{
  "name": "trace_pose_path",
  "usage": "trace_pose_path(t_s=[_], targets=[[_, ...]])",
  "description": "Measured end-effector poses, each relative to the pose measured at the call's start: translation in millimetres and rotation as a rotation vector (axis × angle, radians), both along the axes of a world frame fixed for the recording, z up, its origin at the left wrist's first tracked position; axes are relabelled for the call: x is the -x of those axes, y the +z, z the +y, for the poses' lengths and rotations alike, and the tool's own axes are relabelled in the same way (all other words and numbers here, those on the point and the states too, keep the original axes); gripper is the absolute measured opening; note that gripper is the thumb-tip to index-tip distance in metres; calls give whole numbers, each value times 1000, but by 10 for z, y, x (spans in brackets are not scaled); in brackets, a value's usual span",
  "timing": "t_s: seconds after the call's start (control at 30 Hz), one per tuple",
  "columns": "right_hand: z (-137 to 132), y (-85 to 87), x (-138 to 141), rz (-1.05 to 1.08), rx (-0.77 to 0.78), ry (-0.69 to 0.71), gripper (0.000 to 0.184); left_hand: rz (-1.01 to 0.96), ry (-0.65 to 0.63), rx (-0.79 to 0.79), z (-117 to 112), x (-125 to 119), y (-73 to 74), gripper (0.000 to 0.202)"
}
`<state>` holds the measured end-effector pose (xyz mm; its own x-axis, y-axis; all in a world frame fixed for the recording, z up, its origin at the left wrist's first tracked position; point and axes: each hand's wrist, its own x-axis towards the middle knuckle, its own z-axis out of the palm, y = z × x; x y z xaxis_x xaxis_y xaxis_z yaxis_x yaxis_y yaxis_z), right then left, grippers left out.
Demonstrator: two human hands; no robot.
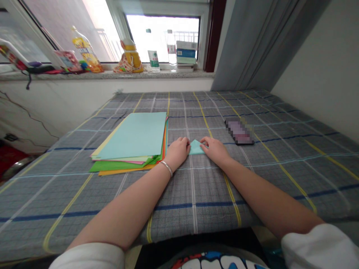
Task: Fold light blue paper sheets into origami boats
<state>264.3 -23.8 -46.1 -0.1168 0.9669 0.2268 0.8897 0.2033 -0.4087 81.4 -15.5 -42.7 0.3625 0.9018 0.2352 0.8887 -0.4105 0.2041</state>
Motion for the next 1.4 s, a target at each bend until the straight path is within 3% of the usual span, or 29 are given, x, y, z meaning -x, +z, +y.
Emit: trace_pose_path(t_s=[0.3,0.5,0.63,0.77,1.0,1.2,1.4], targets=[[-4,-5,17,-90,-12,-6,18,81,-50,-7,7,5,9,35],[-4,5,25,-114,17,-32,17,164,-103,-132,-82,-45,21,40],[-12,12,47,-141,29,-64,19,172,-267,-232,-83,-81,-9,45],[5,33,23,-88,61,-75,21,212,-360,-87,4,-106,-62,50],[70,117,-304,158,292,-3,22,212,-326,52,46,-114,-57,53],[72,180,-495,122,504,44,34,206,-311,62,25,-123,-46,54],[97,191,-518,154,699,5,26,211,-309,68,31,-128,-45,54]])
